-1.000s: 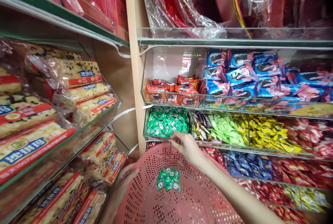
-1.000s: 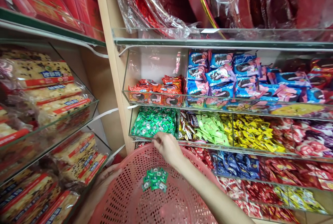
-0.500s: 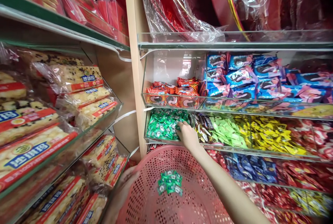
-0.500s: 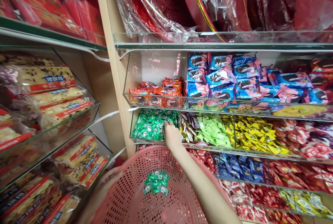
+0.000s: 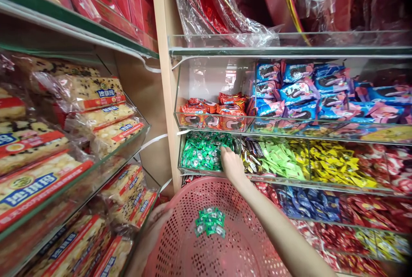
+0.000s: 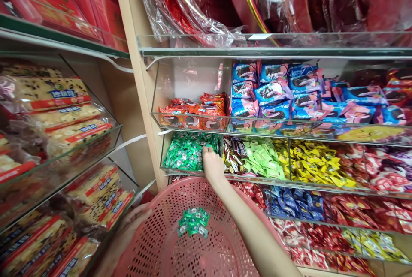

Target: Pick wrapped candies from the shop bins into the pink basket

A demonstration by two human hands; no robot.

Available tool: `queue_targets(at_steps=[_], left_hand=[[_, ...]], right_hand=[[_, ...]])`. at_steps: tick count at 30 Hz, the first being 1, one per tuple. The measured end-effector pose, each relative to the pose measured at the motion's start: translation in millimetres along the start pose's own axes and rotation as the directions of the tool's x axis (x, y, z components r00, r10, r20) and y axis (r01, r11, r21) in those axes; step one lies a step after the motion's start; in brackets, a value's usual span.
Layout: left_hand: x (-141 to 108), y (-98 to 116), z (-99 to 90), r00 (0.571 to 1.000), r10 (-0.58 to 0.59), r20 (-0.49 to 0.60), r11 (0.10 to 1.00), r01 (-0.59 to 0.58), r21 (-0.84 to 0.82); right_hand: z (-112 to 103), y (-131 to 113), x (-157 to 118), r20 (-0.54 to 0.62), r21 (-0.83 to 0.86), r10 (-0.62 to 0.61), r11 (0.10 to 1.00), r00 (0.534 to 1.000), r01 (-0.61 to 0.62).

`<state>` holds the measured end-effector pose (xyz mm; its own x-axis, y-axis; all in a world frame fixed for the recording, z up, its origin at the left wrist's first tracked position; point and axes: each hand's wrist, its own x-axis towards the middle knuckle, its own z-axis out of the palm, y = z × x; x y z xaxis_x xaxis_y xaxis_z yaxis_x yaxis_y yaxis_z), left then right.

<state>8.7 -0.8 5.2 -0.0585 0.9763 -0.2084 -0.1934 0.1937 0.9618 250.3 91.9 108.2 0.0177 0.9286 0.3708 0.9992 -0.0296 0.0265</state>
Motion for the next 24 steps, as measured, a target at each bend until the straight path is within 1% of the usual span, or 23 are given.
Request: queue_targets(at_steps=[4, 6, 8, 9, 10, 11, 12, 13, 14, 15, 16, 17, 18, 20, 22, 24], left_hand=[[7, -8, -5.1, 0.999, -0.009, 0.032, 1.0, 0.009, -0.022], [10, -11, -6.8, 0.999, -0.026, 0.037, 0.999, 0.026, -0.023], [11, -12, -6.7, 0.999, -0.02, 0.032, 0.999, 0.021, -0.03], [11, -12, -6.1, 1.0, -0.013, 0.024, 0.999, 0.014, -0.033], [10, -11, -5.5, 1.0, -0.008, 0.016, 0.999, 0.009, -0.032], [9, -10, -4.9, 1.0, -0.008, 0.009, 1.0, 0.008, -0.027], [8, -8, -4.5, 1.0, -0.01, 0.008, 1.0, 0.01, -0.019], [7, -7, -4.3, 1.0, -0.014, 0.016, 1.0, 0.014, -0.005], [6, -5, -4.2, 0.999, -0.019, 0.029, 1.0, 0.019, 0.01], [5, -4, -4.2, 0.999, -0.019, 0.035, 1.0, 0.018, 0.022], [4, -3, -4.2, 0.999, -0.019, 0.038, 0.999, 0.018, 0.032], [4, -2, -4.2, 0.999, -0.018, 0.036, 0.999, 0.017, 0.036], [3, -1, -4.2, 0.999, -0.014, 0.033, 0.999, 0.012, 0.037], [3, 0, -4.2, 0.999, -0.005, 0.037, 0.999, 0.004, 0.037], [4, -1, -4.8, 0.998, -0.003, 0.055, 0.999, 0.0, 0.042], [5, -3, -5.6, 0.998, -0.012, 0.067, 0.999, 0.01, 0.04]], right_hand=[[-1, -1, 2, 0.002, -0.001, -0.025, 1.0, 1.0, 0.025], [-4, 0, 3, -0.021, 0.039, -0.021, 0.999, 1.0, 0.022], [-7, 2, 1, -0.096, 0.156, -0.021, 0.987, 0.995, 0.036], [-10, 4, -1, -0.152, 0.256, -0.025, 0.965, 0.988, 0.064], [-12, 5, -4, -0.201, 0.381, -0.029, 0.919, 0.979, 0.105], [-14, 6, -8, -0.227, 0.522, -0.031, 0.84, 0.973, 0.148], [-16, 6, -12, -0.219, 0.667, -0.035, 0.724, 0.975, 0.176], [-17, 7, -17, -0.175, 0.797, -0.046, 0.58, 0.983, 0.169], [-18, 7, -23, -0.103, 0.896, -0.07, 0.427, 0.992, 0.123], [-18, 7, -29, -0.021, 0.957, -0.105, 0.285, 0.994, 0.051], [-17, 7, -35, 0.055, 0.985, -0.141, 0.169, 0.988, -0.031], [-15, 6, -40, 0.12, 0.991, -0.174, 0.08, 0.977, -0.108], [-13, 6, -45, 0.175, 0.984, -0.198, 0.017, 0.964, -0.175], [-8, 7, -52, 0.256, 0.959, -0.228, -0.066, 0.939, -0.277], [-2, 7, -56, 0.303, 0.934, -0.243, -0.118, 0.921, -0.339], [2, 6, -58, 0.325, 0.917, -0.25, -0.15, 0.912, -0.368]])
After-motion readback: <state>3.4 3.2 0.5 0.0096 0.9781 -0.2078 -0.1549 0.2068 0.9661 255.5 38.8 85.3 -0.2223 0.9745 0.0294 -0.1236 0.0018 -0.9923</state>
